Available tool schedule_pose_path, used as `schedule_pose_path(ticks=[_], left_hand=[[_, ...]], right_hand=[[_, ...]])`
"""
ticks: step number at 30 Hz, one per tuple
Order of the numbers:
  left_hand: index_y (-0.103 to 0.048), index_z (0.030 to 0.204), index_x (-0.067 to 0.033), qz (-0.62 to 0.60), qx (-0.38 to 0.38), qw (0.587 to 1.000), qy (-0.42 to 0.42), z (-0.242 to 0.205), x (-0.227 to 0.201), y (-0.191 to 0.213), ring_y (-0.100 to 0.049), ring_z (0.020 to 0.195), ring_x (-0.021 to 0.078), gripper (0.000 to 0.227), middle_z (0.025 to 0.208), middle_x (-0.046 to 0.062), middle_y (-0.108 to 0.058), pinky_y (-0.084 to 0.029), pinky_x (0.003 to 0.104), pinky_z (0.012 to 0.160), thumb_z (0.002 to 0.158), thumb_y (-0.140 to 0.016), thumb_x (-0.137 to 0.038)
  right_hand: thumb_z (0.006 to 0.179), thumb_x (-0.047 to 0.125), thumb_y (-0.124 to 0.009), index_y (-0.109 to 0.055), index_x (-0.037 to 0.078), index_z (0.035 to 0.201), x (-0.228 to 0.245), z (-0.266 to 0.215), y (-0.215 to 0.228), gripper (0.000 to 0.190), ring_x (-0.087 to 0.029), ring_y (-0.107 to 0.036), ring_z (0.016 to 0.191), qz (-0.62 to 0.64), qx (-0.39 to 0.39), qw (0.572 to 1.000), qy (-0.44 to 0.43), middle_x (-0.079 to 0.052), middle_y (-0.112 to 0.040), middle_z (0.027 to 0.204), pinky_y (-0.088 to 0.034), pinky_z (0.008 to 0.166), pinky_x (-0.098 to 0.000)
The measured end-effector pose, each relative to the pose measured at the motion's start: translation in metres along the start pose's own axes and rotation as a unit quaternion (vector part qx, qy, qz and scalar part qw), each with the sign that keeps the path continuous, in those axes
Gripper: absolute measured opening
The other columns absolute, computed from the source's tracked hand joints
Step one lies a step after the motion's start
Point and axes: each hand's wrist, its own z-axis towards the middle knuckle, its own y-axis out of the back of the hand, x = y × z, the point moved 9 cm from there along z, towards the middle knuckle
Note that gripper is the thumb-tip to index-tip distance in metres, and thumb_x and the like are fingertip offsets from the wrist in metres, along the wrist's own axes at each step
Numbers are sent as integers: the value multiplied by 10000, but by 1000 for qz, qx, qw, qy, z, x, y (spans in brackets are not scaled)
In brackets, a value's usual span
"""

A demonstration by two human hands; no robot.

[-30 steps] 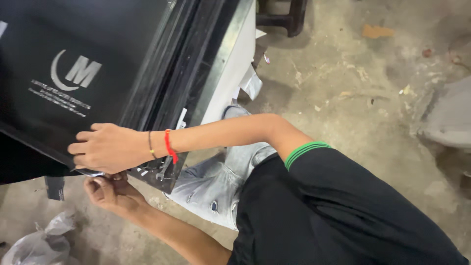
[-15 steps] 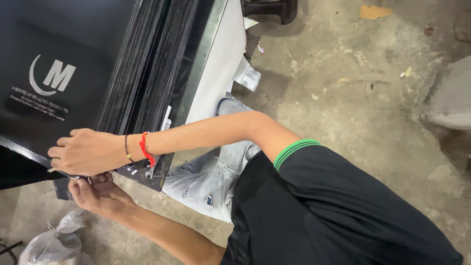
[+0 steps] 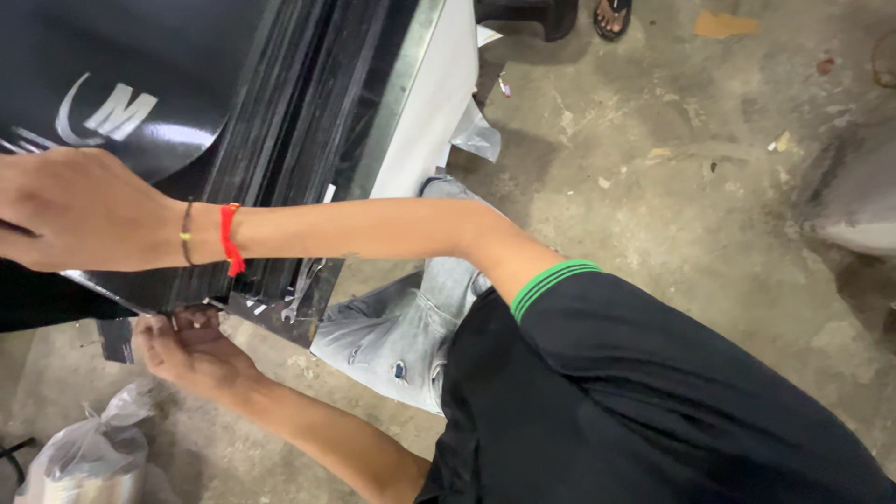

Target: The person peels a protective film off the edge of a large black sheet using both hands. They carefully lift the corner and pull the film strip away from the surface, repeating the action along the edge of the sheet.

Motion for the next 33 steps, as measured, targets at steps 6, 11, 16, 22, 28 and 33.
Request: schedule_pose_path(ticks=[6, 11, 16, 22, 28, 33], left_hand=[[-650, 1220, 3, 4, -35, 999, 31, 0, -4, -10, -610, 839, 128, 339, 1057, 69, -681, -444, 255, 683, 1060, -507, -260], [-615, 1258, 6, -8, 1, 998, 56, -3, -7, -14, -588, 840, 118, 261, 1087, 68, -653, -431, 248, 694, 1125, -561, -211], [-592, 1282, 18, -4, 39, 999, 26, -5, -7, -10, -559, 791, 129, 291, 1016, 72, -637, -422, 246, 683, 1126, -653, -220], [-536, 1316, 5, -17, 42, 998, -40, -3, -4, -10, -539, 804, 125, 391, 1037, 68, -606, -419, 249, 693, 1085, -744, -234], [-529, 1352, 2, -19, 21, 997, -66, 2, 7, -1, -570, 889, 145, 468, 1112, 78, -613, -437, 257, 743, 1076, -789, -272], [-533, 1332, -17, -3, 8, 998, -63, 5, 10, 0, -568, 794, 143, 434, 972, 76, -624, -422, 246, 668, 1072, -767, -274]], right_hand=[[742, 277, -683, -683, 105, 938, 42, -75, -29, 260, -206, -654, 821, -53, 108, 964, 237, -12, -621, 939, -508, 700, -409], [765, 267, -685, -698, 145, 886, 27, -76, -50, 173, -207, -621, 943, -75, 172, 959, 214, 3, -613, 991, -481, 757, -403], [778, 284, -685, -705, 138, 875, 28, -80, -51, 176, -200, -595, 969, -79, 167, 958, 221, 12, -603, 994, -480, 750, -383], [778, 343, -726, -721, 152, 876, 28, -84, -38, 215, -187, -555, 990, -86, 189, 958, 196, 25, -582, 1008, -474, 709, -377], [662, 428, -806, -730, 137, 931, 32, -75, -27, 403, -186, -558, 992, -66, 220, 956, 185, 23, -570, 1006, -486, 696, -378], [613, 408, -825, -734, 129, 929, 36, -68, -23, 432, -197, -564, 976, -60, 230, 954, 182, 15, -579, 1009, -491, 665, -387]])
